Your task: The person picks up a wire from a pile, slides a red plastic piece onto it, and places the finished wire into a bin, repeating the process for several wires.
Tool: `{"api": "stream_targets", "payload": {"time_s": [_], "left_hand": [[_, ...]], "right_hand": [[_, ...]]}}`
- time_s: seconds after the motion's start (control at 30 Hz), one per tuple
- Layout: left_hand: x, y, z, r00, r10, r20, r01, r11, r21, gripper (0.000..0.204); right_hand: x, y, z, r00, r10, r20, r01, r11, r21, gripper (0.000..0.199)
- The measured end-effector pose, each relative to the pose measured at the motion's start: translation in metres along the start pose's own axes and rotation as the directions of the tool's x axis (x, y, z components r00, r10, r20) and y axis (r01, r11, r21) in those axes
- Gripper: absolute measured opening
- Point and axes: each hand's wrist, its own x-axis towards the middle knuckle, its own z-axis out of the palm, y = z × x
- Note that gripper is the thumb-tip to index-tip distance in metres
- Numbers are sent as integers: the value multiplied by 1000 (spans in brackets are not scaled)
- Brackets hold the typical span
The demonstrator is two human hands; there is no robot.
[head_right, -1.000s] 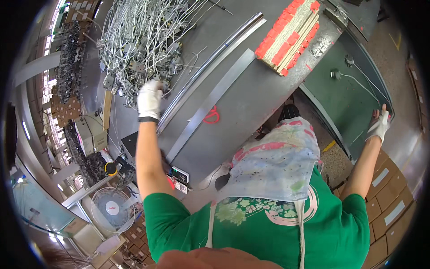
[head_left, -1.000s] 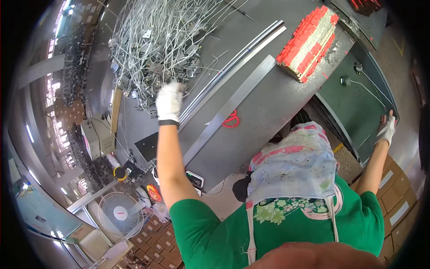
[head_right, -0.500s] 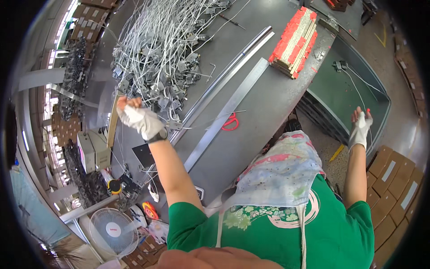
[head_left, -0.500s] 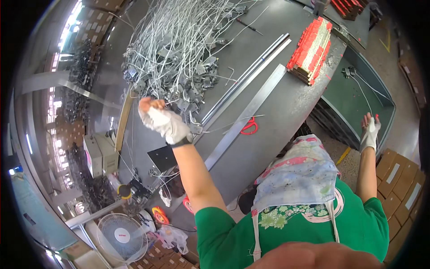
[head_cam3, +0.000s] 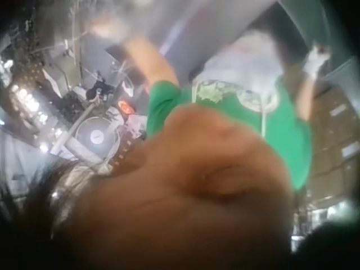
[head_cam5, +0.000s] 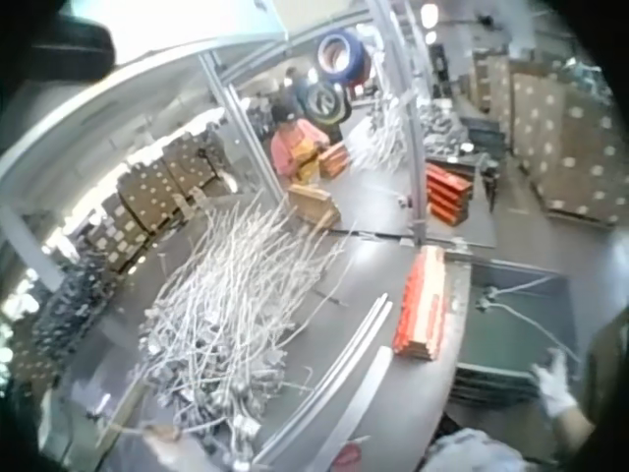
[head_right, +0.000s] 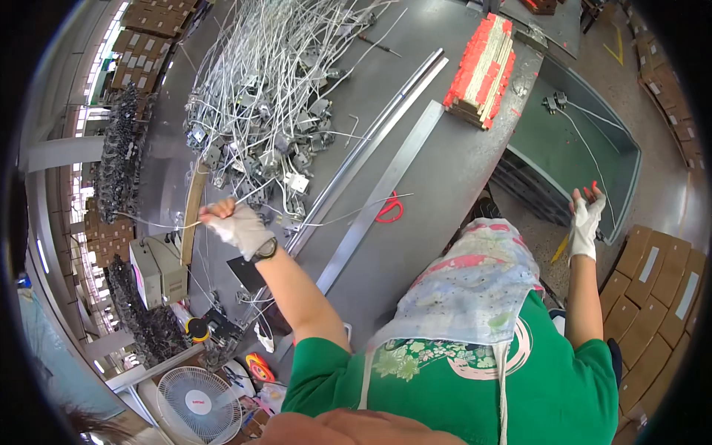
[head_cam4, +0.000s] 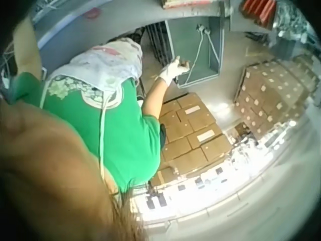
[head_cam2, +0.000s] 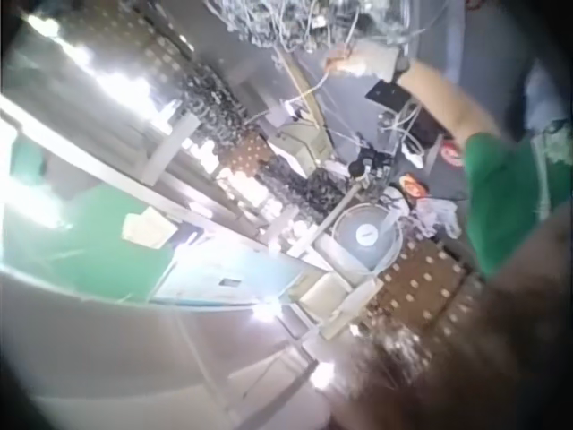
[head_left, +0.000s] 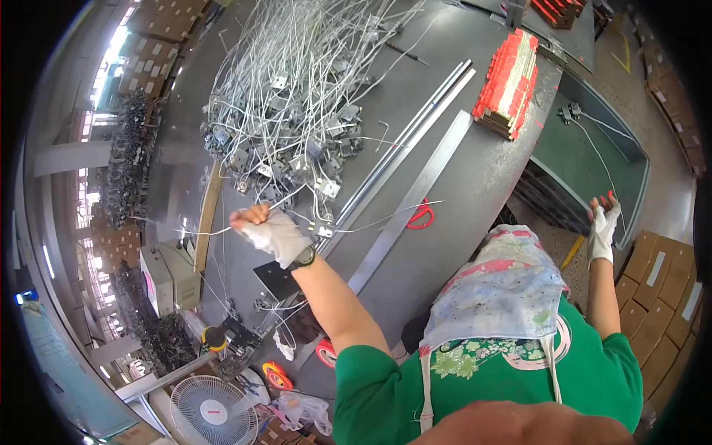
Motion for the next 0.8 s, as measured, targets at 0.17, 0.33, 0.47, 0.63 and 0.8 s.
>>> {"api": "stream_targets", "payload": {"time_s": [0.17,0.33,0.47,0.63,0.8], "left_hand": [[-39,-10,-1,956,-83,-281,182,920,348,21],[-9,58,108,989,36,-147,-10,985,173,8],[13,89,138,977,54,205,-97,973,209,15],[7,-29,98,866,-500,-10,431,737,521,31],[-52,-34,189,754,-611,240,355,687,634,26]], "right_hand": [[-7,-20,39,987,36,159,-49,995,81,47],[-19,-45,56,965,-122,230,131,991,-24,43],[-25,-41,48,955,-187,230,177,982,65,43],[-43,-49,70,884,-329,331,356,934,-22,45],[-81,-108,87,796,-370,478,382,921,76,41]]}}
